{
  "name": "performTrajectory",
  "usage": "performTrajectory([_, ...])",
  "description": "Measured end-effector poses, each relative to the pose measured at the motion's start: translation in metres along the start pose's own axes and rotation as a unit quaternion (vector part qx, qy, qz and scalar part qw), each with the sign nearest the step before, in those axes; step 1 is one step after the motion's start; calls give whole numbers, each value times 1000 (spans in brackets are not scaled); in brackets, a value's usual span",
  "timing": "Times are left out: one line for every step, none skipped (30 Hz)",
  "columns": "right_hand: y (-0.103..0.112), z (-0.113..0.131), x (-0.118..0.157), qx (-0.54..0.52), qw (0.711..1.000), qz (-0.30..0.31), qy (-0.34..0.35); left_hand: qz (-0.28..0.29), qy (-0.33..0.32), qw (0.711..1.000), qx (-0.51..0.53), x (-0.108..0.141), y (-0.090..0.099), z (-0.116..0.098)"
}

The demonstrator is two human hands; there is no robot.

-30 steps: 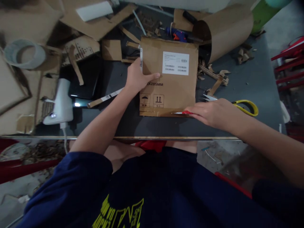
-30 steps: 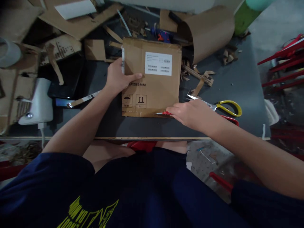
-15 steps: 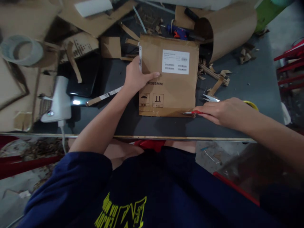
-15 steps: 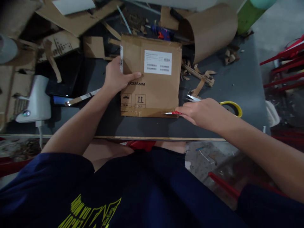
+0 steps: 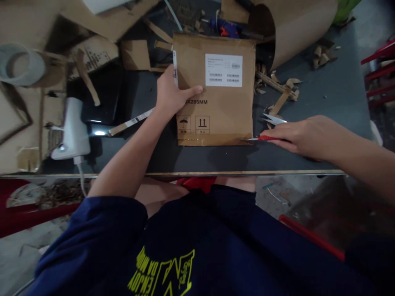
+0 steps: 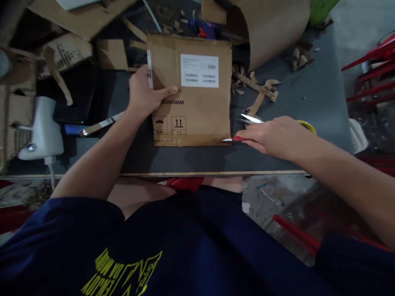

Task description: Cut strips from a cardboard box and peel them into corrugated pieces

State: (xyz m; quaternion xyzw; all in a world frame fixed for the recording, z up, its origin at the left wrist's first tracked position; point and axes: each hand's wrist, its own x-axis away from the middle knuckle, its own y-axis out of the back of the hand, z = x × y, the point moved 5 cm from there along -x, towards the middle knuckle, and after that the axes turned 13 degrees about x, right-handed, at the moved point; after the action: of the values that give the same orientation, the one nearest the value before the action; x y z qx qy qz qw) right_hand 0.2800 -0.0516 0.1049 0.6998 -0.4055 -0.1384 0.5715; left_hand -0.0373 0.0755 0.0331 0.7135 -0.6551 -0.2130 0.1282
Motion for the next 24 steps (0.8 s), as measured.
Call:
performTrajectory([-1,-2,2,7,1000,7,0,-2,-1,1000,-1,0,0,0])
performTrajectory([-2,-4,4,12,1000,10,-2,-7,-3,1000,-3,0,0,0])
performTrajectory([-3,-7,7,12,1000,7,-4,-9,-3,1000,-6,0,0,0])
performTrajectory([-3,-10,9,8,1000,0,-8,-8,-3,1000,-10,0,0,0])
performTrajectory([-5,-12,12,1,1000,-7,-10,-7,-3,1000,-11,1,-1,1])
performTrajectory([-6,-14,14,-5,1000,-11,-11,-6,-1,1000,-12,1,-1,1])
performTrajectory([-7,-16,16,-10,1000,-12,-13,-5,0,1000,-11,1,-1,1])
performTrajectory([-9,-18,17,-13,1000,-8,-15,-2,2,1000,-9,1,-1,1])
performTrajectory([-10,-18,17,-13,1000,-4,-16,0,5,1000,-8,1,-1,1])
performTrajectory([-11,-19,18,-12,1000,0,-19,0,8,1000,-7,1,-1,1])
performTrajectory([-12,-19,18,-10,1000,1,-24,3,12,1000,-8,2,-2,2])
performTrajectory([-12,-19,19,-8,1000,2,-30,5,14,1000,-7,2,-2,2])
performTrajectory([-13,-18,20,-9,999,3,-34,4,15,1000,-6,2,-1,2])
performTrajectory([-12,-17,22,-14,999,3,-36,1,14,1000,-5,2,-1,2])
performTrajectory([-10,-17,24,-24,999,1,-39,-5,13,1000,-3,2,-1,2])
performTrajectory([-7,-16,26,-35,998,-4,-43,-11,12,1000,-2,3,0,3])
performTrajectory([-1,-15,28,-45,998,-18,-51,-16,11,1000,-1,3,0,3])
performTrajectory([8,-14,30,-51,995,-44,-69,-18,11,1000,-1,2,0,3])
performTrajectory([19,-13,31,-52,991,-80,-90,-17,13,1000,-2,2,0,4])
performTrajectory([31,-12,30,-45,984,-125,-123,-14,15,1000,-5,2,-1,4])
performTrajectory([44,-10,28,-43,972,-174,-149,-10,17,1000,-8,2,-1,4])
performTrajectory([54,-4,22,-46,965,-202,-158,-6,19,1000,-12,2,-2,5])
performTrajectory([63,3,13,-51,960,-223,-164,-3,21,1000,-15,2,-2,5])
performTrajectory([68,13,1,-59,962,-219,-150,-6,22,1000,-17,1,-2,5])
